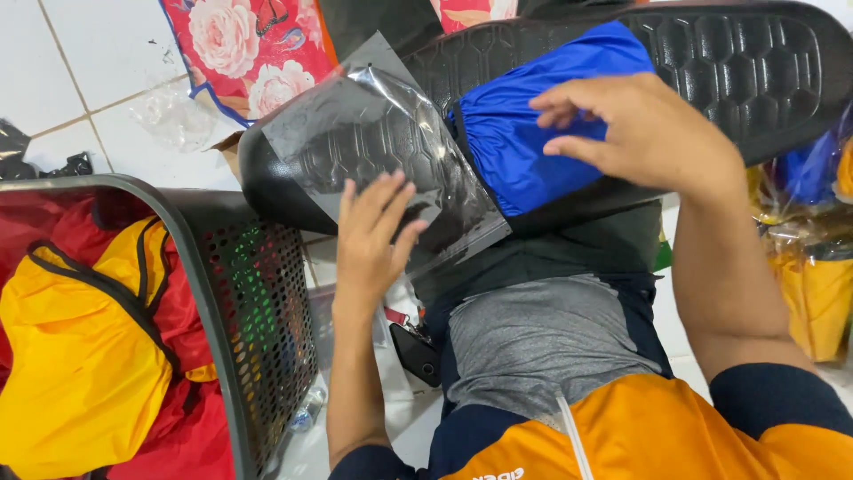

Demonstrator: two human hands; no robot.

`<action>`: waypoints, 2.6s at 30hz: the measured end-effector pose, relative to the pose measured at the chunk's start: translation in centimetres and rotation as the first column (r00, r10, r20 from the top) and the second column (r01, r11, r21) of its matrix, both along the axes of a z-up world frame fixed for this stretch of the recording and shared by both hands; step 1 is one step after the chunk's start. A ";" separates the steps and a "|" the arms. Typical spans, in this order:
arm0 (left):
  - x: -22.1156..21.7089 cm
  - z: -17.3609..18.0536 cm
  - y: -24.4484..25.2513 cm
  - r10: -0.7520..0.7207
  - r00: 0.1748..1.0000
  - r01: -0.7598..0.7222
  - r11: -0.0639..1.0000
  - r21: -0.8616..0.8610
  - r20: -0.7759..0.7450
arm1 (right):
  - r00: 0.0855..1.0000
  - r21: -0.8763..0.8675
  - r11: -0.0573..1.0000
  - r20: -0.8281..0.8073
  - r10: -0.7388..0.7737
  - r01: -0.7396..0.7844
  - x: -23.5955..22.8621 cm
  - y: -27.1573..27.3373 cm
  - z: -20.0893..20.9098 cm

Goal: Fitting a blue protective cover onto a motorcycle seat, smoothing it with a sponge, and placing it into a plastic bag.

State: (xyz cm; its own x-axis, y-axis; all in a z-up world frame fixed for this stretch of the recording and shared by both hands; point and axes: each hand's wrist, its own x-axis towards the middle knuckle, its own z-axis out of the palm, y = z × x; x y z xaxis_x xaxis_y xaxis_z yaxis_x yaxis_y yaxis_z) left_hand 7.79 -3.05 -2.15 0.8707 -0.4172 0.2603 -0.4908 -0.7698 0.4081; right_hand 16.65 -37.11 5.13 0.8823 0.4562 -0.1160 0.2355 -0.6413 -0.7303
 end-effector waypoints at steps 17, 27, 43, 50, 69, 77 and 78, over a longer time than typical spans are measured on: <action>-6.9 -1.0 -3.2 0.051 0.996 -0.039 0.987 -0.157 0.072 | 0.839 -0.335 0.832 -0.483 0.252 -0.442 11.8 7.5 -2.2; -6.4 -2.9 -3.2 0.095 0.988 -0.067 0.975 -0.214 0.122 | 0.813 -0.521 0.642 -0.491 0.314 -0.563 10.9 8.2 -2.5; -4.5 -1.8 -4.9 0.124 0.974 -0.052 0.938 -0.341 0.192 | 0.881 -0.301 0.875 -0.409 0.240 -0.378 8.8 -3.6 -2.5; -2.1 0.1 -8.4 0.150 0.964 -0.108 0.975 -0.194 0.219 | 0.945 0.103 0.987 -0.292 0.149 -0.124 5.9 -14.4 -6.3; -0.1 0.4 -11.5 0.219 0.964 -0.188 0.962 -0.199 0.151 | 0.598 0.182 0.658 -0.636 -0.487 0.730 -3.0 -0.9 -6.6; -0.4 0.1 -11.5 0.229 0.929 -0.218 0.973 -0.070 0.292 | 0.675 0.293 0.645 -0.558 -0.483 0.705 -6.0 2.4 -7.0; -0.3 0.1 -11.2 0.225 0.929 -0.214 0.974 -0.070 0.293 | 0.673 0.294 0.642 -0.557 -0.486 0.708 -6.0 2.3 -7.7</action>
